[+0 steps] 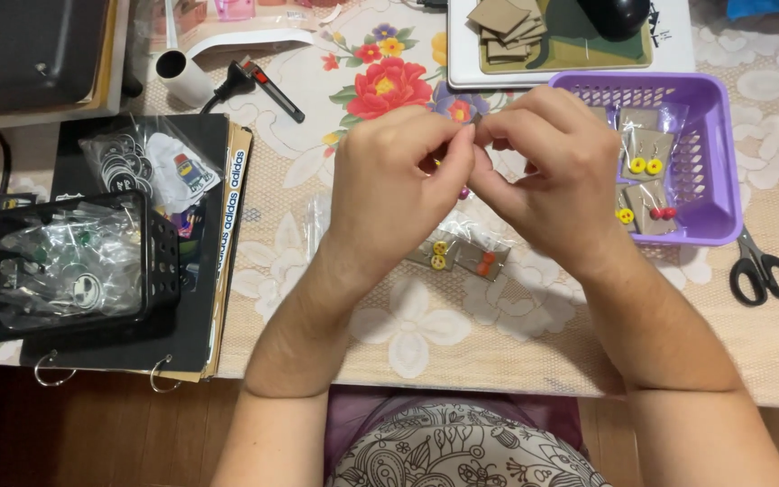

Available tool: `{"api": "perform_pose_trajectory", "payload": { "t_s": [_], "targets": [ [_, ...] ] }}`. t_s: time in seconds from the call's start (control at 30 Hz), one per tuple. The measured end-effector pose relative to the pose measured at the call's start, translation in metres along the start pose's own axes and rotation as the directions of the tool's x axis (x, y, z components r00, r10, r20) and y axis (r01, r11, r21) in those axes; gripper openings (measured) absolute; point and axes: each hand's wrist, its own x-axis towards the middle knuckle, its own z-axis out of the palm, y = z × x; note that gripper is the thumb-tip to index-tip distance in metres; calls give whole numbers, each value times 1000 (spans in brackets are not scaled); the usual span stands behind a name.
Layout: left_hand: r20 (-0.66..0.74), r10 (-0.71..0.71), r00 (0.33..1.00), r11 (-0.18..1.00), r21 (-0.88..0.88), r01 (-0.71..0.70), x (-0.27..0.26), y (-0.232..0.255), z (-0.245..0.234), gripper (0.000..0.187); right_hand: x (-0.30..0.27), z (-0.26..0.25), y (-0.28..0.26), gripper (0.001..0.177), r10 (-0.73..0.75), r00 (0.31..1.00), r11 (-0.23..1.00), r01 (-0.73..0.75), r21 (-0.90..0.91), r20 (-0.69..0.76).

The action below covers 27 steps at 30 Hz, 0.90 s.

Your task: A person is shown attaching small earring charms to cardboard display cards and then placing the finished items into a purple plastic basket.

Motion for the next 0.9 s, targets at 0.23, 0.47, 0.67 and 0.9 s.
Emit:
{"api": "perform_pose_trajectory", "payload": {
  "t_s": [0.23, 0.47, 0.67, 0.9],
  "targets": [
    [258, -270, 927, 832, -422, 360, 12, -14, -9, 18, -4, 5, -3, 14, 35, 996, 996, -28, 85, -87],
    [65, -200, 978, 980, 18, 199, 14, -43, -16, 22, -2, 11, 0, 15, 243, 965, 939, -207, 275, -102],
    [-32, -195, 980, 979, 53, 197, 14, -52, -43, 19, -26, 84, 52, 10, 423, 750, 904, -309, -296, 508],
    [-43, -152, 987, 985, 70, 155, 14, -56, -43, 22, -21, 122, 90, 23, 584, 471, 799, -188, -571, 661]
  ]
}}
